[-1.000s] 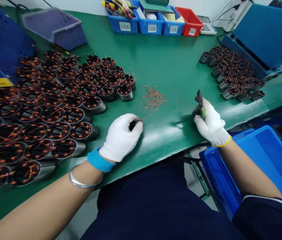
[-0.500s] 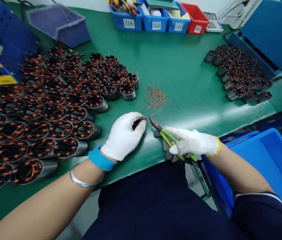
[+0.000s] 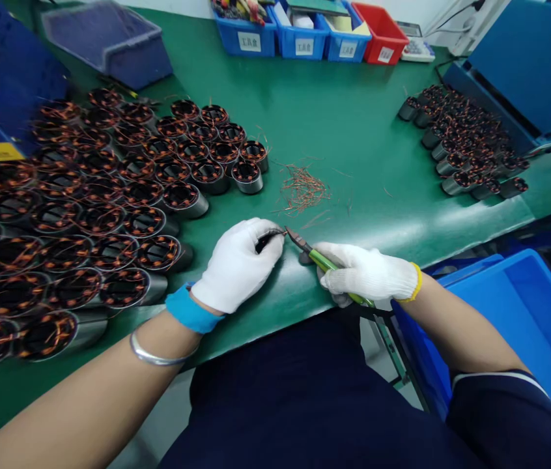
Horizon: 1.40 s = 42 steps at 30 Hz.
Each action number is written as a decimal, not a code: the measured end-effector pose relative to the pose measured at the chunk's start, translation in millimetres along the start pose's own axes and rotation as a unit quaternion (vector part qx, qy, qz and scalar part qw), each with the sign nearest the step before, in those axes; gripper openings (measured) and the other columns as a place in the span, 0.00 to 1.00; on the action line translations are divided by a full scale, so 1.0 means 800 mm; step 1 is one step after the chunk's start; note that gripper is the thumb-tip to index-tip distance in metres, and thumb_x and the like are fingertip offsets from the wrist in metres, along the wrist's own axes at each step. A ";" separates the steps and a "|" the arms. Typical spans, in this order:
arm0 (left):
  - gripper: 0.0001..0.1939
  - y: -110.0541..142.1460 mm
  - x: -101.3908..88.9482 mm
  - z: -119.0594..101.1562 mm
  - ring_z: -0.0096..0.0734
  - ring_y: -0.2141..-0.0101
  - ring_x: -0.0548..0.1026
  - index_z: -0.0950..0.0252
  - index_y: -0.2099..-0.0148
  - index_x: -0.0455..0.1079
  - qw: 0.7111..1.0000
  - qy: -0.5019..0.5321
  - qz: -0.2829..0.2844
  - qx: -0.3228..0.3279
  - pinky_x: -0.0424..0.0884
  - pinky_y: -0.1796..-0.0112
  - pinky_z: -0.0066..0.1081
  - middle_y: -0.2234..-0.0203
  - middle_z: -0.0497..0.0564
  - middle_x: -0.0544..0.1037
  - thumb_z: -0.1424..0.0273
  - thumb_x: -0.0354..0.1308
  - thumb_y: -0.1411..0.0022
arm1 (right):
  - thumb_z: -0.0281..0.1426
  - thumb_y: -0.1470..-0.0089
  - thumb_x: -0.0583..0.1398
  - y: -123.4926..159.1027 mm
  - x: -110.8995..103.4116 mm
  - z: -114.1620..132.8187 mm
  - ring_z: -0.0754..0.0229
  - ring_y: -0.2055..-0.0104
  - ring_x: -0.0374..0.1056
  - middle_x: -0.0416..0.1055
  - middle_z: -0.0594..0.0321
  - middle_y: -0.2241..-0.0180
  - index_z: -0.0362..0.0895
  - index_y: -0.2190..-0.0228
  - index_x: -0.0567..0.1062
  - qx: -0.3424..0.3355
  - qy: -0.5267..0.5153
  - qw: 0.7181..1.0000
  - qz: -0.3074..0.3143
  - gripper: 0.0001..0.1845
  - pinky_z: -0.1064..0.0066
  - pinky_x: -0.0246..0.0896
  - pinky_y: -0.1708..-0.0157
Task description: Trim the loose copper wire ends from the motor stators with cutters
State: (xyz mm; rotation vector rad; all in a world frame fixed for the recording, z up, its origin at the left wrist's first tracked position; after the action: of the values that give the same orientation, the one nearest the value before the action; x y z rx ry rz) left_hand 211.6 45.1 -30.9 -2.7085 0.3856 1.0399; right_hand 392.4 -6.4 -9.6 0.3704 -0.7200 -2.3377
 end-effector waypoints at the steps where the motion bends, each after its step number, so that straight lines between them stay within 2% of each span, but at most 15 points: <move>1: 0.12 0.001 0.000 -0.001 0.38 0.62 0.76 0.63 0.60 0.73 1.000 0.005 0.002 -0.003 0.72 0.57 0.36 0.64 0.52 0.78 0.63 0.52 0.39 | 0.32 0.47 0.56 0.001 -0.002 0.000 0.67 0.78 0.65 0.65 0.66 0.70 0.44 0.46 0.62 -0.002 0.019 1.000 -0.001 0.26 0.72 0.65 0.77; 3: 0.13 0.003 -0.003 -0.005 0.39 0.61 0.76 0.63 0.60 0.72 1.000 -0.010 0.000 -0.015 0.72 0.56 0.37 0.64 0.53 0.78 0.62 0.53 0.40 | 0.35 0.46 0.56 0.006 -0.011 0.000 0.63 0.73 0.68 0.69 0.62 0.66 0.45 0.45 0.62 -0.005 0.102 0.994 -0.037 0.27 0.69 0.67 0.73; 5: 0.20 0.007 -0.010 -0.011 0.46 0.59 0.76 0.64 0.56 0.71 0.996 -0.078 -0.014 -0.037 0.72 0.55 0.41 0.61 0.56 0.77 0.56 0.58 0.45 | 0.39 0.46 0.56 0.016 -0.026 0.002 0.56 0.64 0.71 0.72 0.59 0.60 0.47 0.44 0.63 -0.001 0.250 0.960 -0.126 0.28 0.65 0.67 0.64; 8: 0.34 0.015 -0.023 -0.016 0.56 0.58 0.75 0.66 0.51 0.68 0.977 -0.193 -0.010 -0.086 0.72 0.60 0.47 0.57 0.61 0.75 0.47 0.62 0.53 | 0.44 0.48 0.57 0.040 -0.051 -0.002 0.45 0.54 0.70 0.70 0.54 0.52 0.48 0.46 0.65 0.079 0.463 0.836 -0.284 0.29 0.57 0.64 0.58; 10: 0.30 0.018 -0.027 -0.016 0.55 0.62 0.76 0.65 0.54 0.69 0.971 -0.217 0.014 -0.104 0.72 0.63 0.45 0.61 0.60 0.75 0.47 0.58 0.50 | 0.47 0.48 0.56 0.054 -0.064 -0.009 0.42 0.55 0.70 0.69 0.50 0.52 0.45 0.47 0.67 0.144 0.540 0.755 -0.342 0.30 0.55 0.64 0.60; 13: 0.21 0.018 -0.025 -0.014 0.49 0.65 0.76 0.64 0.60 0.71 0.975 -0.208 0.033 -0.076 0.71 0.64 0.41 0.66 0.56 0.74 0.53 0.58 0.48 | 0.51 0.48 0.56 0.059 -0.071 -0.013 0.39 0.54 0.68 0.68 0.45 0.54 0.40 0.48 0.69 0.135 0.592 0.703 -0.369 0.34 0.52 0.64 0.59; 15: 0.19 0.019 -0.020 -0.014 0.46 0.65 0.76 0.65 0.60 0.72 0.981 -0.187 0.030 -0.035 0.71 0.64 0.39 0.66 0.55 0.74 0.56 0.60 0.49 | 0.53 0.50 0.57 0.053 -0.064 -0.004 0.37 0.49 0.65 0.66 0.42 0.49 0.37 0.45 0.67 0.038 0.575 0.712 -0.400 0.40 0.48 0.62 0.53; 17: 0.20 0.021 -0.014 -0.016 0.44 0.64 0.76 0.66 0.56 0.72 0.988 -0.155 0.013 0.019 0.72 0.63 0.38 0.64 0.56 0.74 0.59 0.61 0.49 | 0.53 0.52 0.60 0.041 -0.046 0.008 0.40 0.48 0.65 0.63 0.41 0.45 0.36 0.41 0.61 -0.083 0.483 0.767 -0.415 0.47 0.49 0.63 0.50; 20: 0.22 0.029 -0.004 -0.025 0.40 0.62 0.76 0.68 0.50 0.71 0.987 -0.097 -0.010 0.124 0.72 0.61 0.35 0.60 0.57 0.75 0.62 0.60 0.46 | 0.46 0.51 0.62 0.004 -0.012 0.012 0.54 0.59 0.70 0.69 0.50 0.51 0.41 0.39 0.60 -0.165 0.243 0.911 -0.290 0.42 0.60 0.70 0.60; 23: 0.21 0.036 0.000 -0.034 0.37 0.61 0.76 0.68 0.48 0.69 0.982 -0.082 -0.016 0.168 0.72 0.61 0.32 0.59 0.57 0.75 0.65 0.59 0.43 | 0.36 0.49 0.61 -0.028 0.013 0.005 0.60 0.64 0.71 0.74 0.58 0.61 0.42 0.47 0.68 -0.158 0.027 0.975 -0.157 0.28 0.66 0.71 0.63; 26: 0.20 0.038 -0.002 -0.039 0.40 0.65 0.77 0.66 0.52 0.71 0.985 -0.137 -0.005 0.109 0.71 0.65 0.34 0.63 0.55 0.76 0.60 0.59 0.42 | 0.33 0.53 0.63 -0.039 0.014 -0.009 0.59 0.60 0.72 0.75 0.58 0.59 0.40 0.46 0.67 -0.139 -0.078 0.974 -0.161 0.31 0.66 0.71 0.59; 33: 0.24 0.038 -0.018 -0.038 0.38 0.75 0.75 0.62 0.66 0.68 0.985 -0.155 0.052 -0.055 0.64 0.75 0.32 0.76 0.49 0.75 0.46 0.62 0.52 | 0.33 0.57 0.66 -0.033 0.017 -0.011 0.57 0.58 0.73 0.74 0.54 0.56 0.39 0.46 0.68 -0.128 -0.123 0.968 -0.180 0.35 0.63 0.70 0.55; 36: 0.24 0.034 -0.026 -0.041 0.36 0.70 0.75 0.62 0.64 0.67 0.998 -0.062 -0.010 0.000 0.70 0.69 0.33 0.70 0.50 0.75 0.53 0.68 0.57 | 0.31 0.59 0.66 -0.034 0.019 -0.007 0.59 0.62 0.73 0.74 0.55 0.57 0.38 0.46 0.67 -0.105 -0.173 0.964 -0.174 0.36 0.66 0.71 0.60; 39: 0.11 0.032 -0.028 -0.045 0.35 0.64 0.74 0.64 0.65 0.67 0.994 -0.012 -0.061 0.090 0.71 0.61 0.33 0.65 0.53 0.74 0.66 0.62 0.49 | 0.30 0.60 0.66 -0.035 0.019 -0.008 0.61 0.64 0.71 0.74 0.56 0.59 0.39 0.47 0.67 -0.104 -0.192 0.959 -0.181 0.37 0.69 0.70 0.64; 42: 0.02 0.030 -0.022 -0.042 0.32 0.67 0.73 0.65 0.67 0.68 0.993 -0.012 -0.064 0.098 0.71 0.63 0.32 0.68 0.51 0.73 0.71 0.58 0.44 | 0.32 0.59 0.66 -0.037 0.019 -0.012 0.61 0.62 0.71 0.74 0.57 0.59 0.39 0.48 0.68 -0.121 -0.164 0.961 -0.189 0.35 0.69 0.70 0.62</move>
State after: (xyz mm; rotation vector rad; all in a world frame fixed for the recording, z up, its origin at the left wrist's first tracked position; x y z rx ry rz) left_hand 212.3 15.8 3.2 -2.5073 0.2901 0.9465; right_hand 370.0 -1.5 -36.1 0.0051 -0.5350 -2.8554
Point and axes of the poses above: each hand's wrist, its own y-axis away from the middle knuckle, its own x-axis out of the palm, z = x × y, the point moved 4 cm from there along -y, towards the middle knuckle
